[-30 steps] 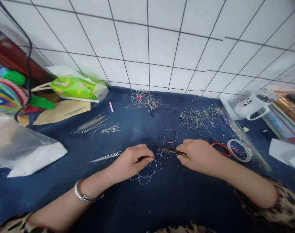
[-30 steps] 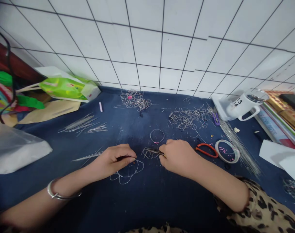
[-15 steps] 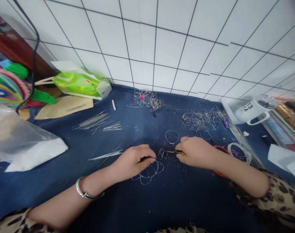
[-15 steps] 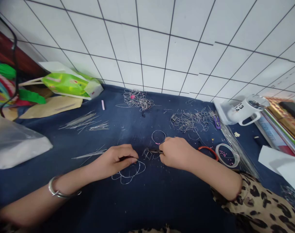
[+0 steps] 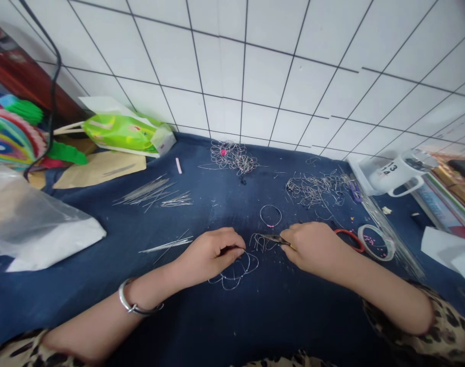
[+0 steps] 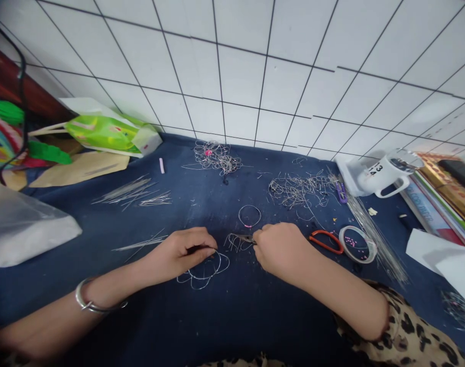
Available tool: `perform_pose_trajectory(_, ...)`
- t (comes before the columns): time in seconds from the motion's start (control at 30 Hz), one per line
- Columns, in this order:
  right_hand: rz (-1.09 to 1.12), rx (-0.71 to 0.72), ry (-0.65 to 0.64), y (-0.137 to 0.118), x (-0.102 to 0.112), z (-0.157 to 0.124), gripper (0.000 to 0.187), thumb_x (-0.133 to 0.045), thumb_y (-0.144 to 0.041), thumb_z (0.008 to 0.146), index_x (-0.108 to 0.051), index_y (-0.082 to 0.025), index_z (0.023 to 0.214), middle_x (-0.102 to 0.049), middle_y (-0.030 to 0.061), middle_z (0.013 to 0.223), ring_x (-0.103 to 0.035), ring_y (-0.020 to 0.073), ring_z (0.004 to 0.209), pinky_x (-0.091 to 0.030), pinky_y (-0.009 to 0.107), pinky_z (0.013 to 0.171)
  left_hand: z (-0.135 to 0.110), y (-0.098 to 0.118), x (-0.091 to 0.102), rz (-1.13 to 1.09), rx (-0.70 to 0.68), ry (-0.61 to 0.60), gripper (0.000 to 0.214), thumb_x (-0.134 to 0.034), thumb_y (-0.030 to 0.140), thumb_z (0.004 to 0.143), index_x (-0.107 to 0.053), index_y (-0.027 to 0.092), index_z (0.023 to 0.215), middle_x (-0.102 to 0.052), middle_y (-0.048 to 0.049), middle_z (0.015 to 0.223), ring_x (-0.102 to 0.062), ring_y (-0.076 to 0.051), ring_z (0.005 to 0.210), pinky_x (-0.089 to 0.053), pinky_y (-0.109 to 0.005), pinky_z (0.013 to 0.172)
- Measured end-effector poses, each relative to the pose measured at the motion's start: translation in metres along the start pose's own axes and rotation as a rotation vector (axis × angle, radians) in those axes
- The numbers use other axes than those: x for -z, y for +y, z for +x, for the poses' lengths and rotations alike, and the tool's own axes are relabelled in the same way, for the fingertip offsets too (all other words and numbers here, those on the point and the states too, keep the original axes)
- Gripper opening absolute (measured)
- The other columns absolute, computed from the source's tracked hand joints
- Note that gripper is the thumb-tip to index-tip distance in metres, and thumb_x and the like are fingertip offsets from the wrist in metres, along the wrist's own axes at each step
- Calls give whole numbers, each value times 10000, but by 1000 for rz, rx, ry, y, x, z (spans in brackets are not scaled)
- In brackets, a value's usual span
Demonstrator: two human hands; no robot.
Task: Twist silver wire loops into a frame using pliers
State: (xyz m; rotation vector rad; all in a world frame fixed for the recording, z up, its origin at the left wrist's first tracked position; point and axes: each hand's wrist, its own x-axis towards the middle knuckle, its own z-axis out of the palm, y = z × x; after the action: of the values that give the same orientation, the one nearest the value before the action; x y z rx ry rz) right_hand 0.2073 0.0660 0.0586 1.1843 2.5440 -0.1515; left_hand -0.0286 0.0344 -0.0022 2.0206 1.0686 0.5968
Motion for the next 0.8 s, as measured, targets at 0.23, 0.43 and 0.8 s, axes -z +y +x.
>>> perform_pose_trajectory(0.23, 120, -40, 198, -20, -11, -16, 210, -400, -268, 858, -588, -181, 895, -595, 42, 772, -557, 170, 725, -371, 282, 639, 0, 4, -2, -31, -7, 60, 148, -466, 115, 827, -603, 166, 854, -579, -16, 771, -529, -109, 676, -422, -228, 632)
perform_pose_trajectory(0.43, 303, -33, 308, -28, -32, -10, 228, -391, -272, 872, -578, -173, 957, -587, 44, 793, -543, 156, 776, -371, 265, 699, 0, 6, -3, -73, 19, 60, 158, -459, 79, 813, -590, 165, 827, -568, -10, 768, -518, -109, 683, -412, -230, 637)
perform_pose_trajectory(0.8, 1012, 89, 47, -16, -33, -2, 211, -422, -276, 853, -607, -175, 874, -505, -31, 676, -428, 78, 591, -325, 190, 555, -1, 7, -2, -273, 134, 1, 128, -488, 214, 853, -599, 151, 843, -541, -13, 773, -492, -112, 682, -406, -240, 633)
